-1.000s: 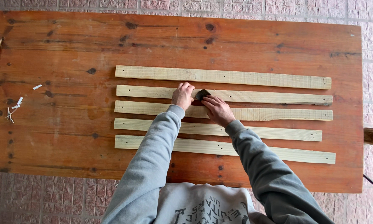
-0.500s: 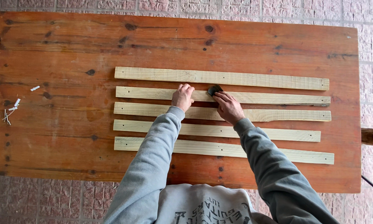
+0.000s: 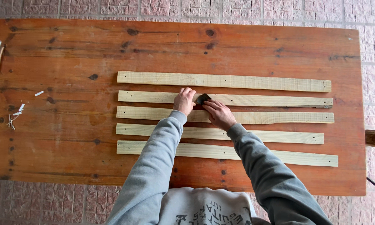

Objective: The person sands the surface of several wooden planks laid out on a workbench using a sanding block. The person moves the sanding block back and forth along the length of each plank.

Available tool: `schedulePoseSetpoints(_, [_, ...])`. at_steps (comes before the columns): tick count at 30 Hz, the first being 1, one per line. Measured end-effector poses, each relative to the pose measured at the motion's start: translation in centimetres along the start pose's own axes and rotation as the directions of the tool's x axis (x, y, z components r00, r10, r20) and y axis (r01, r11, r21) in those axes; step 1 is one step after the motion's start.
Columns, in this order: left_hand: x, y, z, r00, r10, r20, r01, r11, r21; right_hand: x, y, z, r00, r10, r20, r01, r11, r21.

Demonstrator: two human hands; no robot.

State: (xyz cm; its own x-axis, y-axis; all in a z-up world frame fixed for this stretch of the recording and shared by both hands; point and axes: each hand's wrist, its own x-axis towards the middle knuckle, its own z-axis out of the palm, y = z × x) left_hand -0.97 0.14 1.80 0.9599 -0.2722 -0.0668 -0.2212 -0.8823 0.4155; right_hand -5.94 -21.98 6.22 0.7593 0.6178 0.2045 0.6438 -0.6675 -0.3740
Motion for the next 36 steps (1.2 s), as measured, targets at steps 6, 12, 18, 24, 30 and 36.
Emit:
schedulePoseSetpoints(6, [-0.7, 0.2, -0.3, 1.000, 0.008, -0.026, -0.009, 0.999, -0.043, -3.6, 0.7, -3.0, 0.998, 0.036, -0.056, -0.037, 0.999, -0.022])
schedulePoseSetpoints(12, [-0.8, 1.2, -0.6, 0.999, 0.012, -0.032, -0.011, 0.999, 0.040, -7.4, 4.4, -4.6, 0.991, 0.082, -0.109, -0.087, 0.995, -0.045])
schedulePoseSetpoints(18, [-0.1, 4.0, 0.5, 0.994, 0.067, -0.082, -0.060, 0.995, 0.076, -9.6, 6.5, -5.8, 0.969, 0.141, -0.203, -0.152, 0.988, -0.040])
schedulePoseSetpoints(24, [1.1, 8.0, 1.6, 0.987, 0.138, -0.081, -0.134, 0.989, 0.056, -11.3, 8.0, -6.2, 0.965, 0.171, -0.198, -0.186, 0.981, -0.061])
schedulePoseSetpoints(30, [2.1, 9.9, 3.3, 0.989, 0.135, -0.060, -0.128, 0.985, 0.112, -12.3, 9.6, -6.4, 0.967, 0.197, -0.161, -0.210, 0.975, -0.071])
schedulePoseSetpoints(36, [3.0, 11.3, 4.4, 0.988, 0.151, -0.037, -0.145, 0.981, 0.131, -12.4, 10.2, -6.4, 0.973, 0.189, -0.132, -0.198, 0.978, -0.064])
